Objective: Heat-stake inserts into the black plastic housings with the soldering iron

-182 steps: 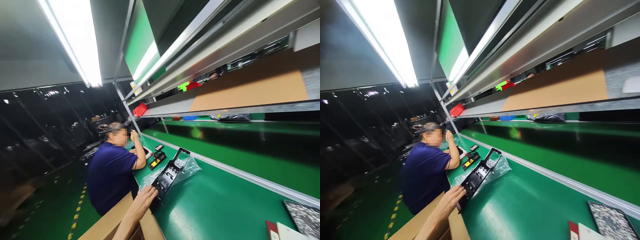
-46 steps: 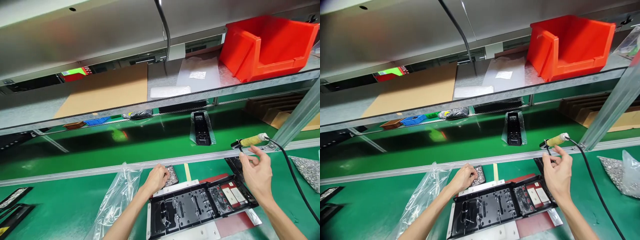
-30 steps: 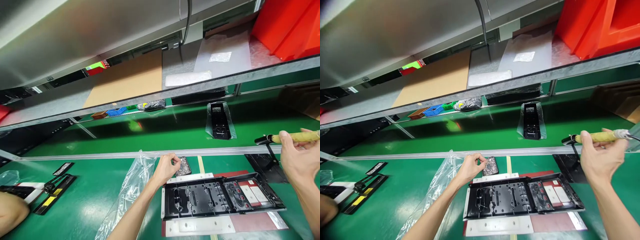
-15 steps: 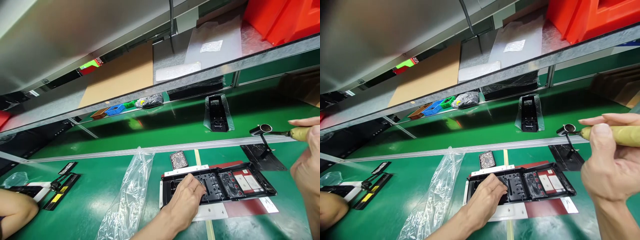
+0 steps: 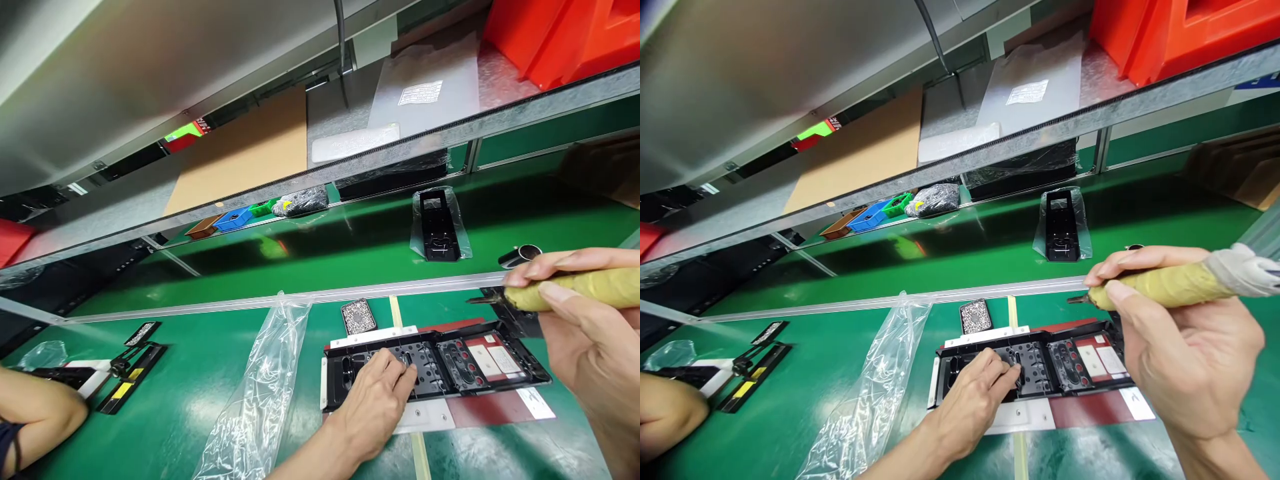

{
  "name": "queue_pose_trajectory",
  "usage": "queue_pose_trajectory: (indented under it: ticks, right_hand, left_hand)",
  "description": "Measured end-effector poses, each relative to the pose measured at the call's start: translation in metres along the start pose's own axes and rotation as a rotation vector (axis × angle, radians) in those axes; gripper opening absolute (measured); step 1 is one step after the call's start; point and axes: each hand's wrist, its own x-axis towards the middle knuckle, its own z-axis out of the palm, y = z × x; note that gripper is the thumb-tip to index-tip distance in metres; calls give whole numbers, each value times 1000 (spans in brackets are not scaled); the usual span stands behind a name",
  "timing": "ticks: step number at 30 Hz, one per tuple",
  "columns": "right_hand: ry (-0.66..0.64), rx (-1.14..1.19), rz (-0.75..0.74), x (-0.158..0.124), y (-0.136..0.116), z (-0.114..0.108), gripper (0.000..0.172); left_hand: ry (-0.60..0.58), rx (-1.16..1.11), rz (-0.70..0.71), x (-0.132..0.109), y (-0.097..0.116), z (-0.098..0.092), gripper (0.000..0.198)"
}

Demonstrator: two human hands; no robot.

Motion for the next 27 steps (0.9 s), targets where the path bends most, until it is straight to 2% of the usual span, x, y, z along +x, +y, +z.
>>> queue_pose_trajectory:
  ticks: [3,5,11,16,19,23,27]
  right_hand:
    - [-98,92,87,-7,2,-1,28]
    - [-148,149,146,-12,3,2,28]
    - [-275,172,231,-30,4,24,13]
    - [-321,91,227,-43,7,33,19]
    - [-307,136,278,-52,9,37,26]
    - [-348,179,406,-66,15,44,47]
    - [-423,157,480,-78,23,50,54]
  left_hand:
    - [136,-90,-74,-10,-3,4,31]
    - [177,-126,-74,-16,-3,6,31]
    - [143,-98,-5,-17,2,8,27]
    - [154,-168,-34,-14,0,11,26]
    - [267,-232,-79,-16,-3,9,29]
    - [453,-253,-155,-23,-8,5,35]
    - [514,-226,-165,-29,-9,8,34]
